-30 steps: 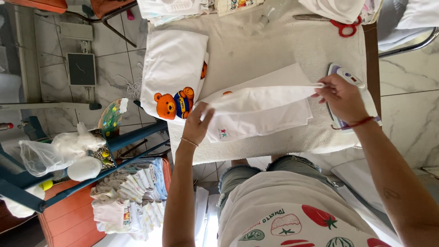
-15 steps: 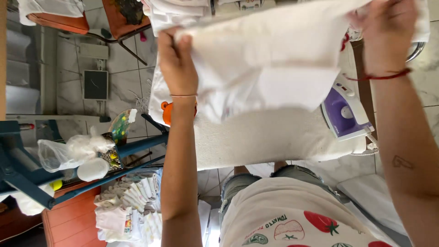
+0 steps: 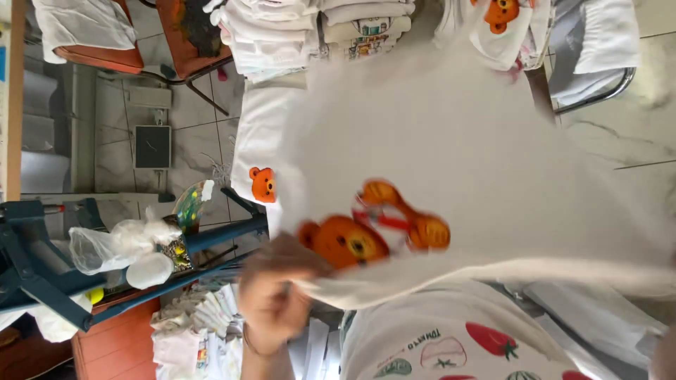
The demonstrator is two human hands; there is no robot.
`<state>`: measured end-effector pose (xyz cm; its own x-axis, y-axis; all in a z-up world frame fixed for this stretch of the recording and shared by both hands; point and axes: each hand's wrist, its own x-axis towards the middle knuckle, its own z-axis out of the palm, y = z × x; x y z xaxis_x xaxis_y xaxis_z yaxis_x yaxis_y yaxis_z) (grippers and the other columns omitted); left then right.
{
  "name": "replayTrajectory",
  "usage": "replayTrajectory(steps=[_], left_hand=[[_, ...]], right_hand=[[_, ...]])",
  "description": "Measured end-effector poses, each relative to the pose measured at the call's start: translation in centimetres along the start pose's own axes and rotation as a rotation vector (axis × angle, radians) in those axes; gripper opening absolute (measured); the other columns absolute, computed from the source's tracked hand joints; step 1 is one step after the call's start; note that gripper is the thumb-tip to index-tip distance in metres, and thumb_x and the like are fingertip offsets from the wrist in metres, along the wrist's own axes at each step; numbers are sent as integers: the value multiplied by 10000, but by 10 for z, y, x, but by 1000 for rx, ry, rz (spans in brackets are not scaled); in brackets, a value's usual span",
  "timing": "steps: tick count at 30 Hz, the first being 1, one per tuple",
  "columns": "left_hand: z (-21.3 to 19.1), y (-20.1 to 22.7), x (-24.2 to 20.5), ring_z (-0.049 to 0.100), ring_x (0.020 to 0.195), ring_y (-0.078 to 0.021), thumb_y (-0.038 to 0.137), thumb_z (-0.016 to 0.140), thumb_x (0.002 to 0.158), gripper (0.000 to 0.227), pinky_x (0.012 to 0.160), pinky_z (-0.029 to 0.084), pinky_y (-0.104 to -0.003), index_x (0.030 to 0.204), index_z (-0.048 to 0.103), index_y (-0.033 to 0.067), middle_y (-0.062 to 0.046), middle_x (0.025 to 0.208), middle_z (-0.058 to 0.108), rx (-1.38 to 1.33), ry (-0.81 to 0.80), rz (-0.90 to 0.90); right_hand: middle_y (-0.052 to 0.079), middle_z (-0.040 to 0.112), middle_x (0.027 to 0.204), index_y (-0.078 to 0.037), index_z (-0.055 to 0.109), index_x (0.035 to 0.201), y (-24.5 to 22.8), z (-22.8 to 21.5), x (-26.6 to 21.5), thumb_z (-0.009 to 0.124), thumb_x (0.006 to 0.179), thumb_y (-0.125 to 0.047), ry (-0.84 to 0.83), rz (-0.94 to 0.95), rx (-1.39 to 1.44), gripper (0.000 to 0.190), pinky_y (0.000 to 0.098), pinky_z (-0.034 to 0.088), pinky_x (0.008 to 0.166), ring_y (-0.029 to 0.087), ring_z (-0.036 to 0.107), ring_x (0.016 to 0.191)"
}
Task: Ironing and folding small white fabric items with a teddy bear print on a workstation
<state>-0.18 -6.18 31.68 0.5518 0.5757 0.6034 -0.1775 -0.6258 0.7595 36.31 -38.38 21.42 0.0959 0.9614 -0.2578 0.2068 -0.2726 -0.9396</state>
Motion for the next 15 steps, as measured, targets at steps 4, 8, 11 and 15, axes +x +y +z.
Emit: replayTrajectory(steps=[4, 8, 11, 15], left_hand=[[8, -30, -56, 583, 659, -146, 140, 547, 781, 80, 641, 441, -274, 828, 569, 80, -23, 737, 614, -72, -491, -642], [26, -45, -117, 465, 563, -131, 376, 446, 857, 220, 505, 332, -280, 825, 452, 159, -20, 651, 522, 99, -1040, -1369], [50, -65, -129, 553, 706, -201, 385, 387, 875, 269, 624, 374, -330, 797, 472, 142, -49, 768, 599, 162, -1058, -1556], [71, -130, -208, 548, 787, -273, 380, 356, 888, 296, 639, 392, -383, 920, 473, 110, -102, 918, 599, 240, -1153, -1583]], right_hand=[[38, 448, 566, -26, 679, 733, -24, 43, 50, 626, 750, -216, -99, 311, 55, 198, 281, 301, 387, 127, 399, 450], [-7, 526, 420, -123, 603, 745, -31, 95, 83, 601, 808, -190, -435, 690, -70, 91, 225, 339, 346, 91, 414, 325], [-32, 677, 978, -204, 640, 868, 3, 128, 113, 395, 824, -213, -492, 957, -311, 249, 264, 446, 799, 110, 617, 829], [25, 654, 871, -192, 553, 825, 119, 169, 113, 409, 752, -321, -573, 905, -717, 206, 338, 430, 707, 204, 594, 810]])
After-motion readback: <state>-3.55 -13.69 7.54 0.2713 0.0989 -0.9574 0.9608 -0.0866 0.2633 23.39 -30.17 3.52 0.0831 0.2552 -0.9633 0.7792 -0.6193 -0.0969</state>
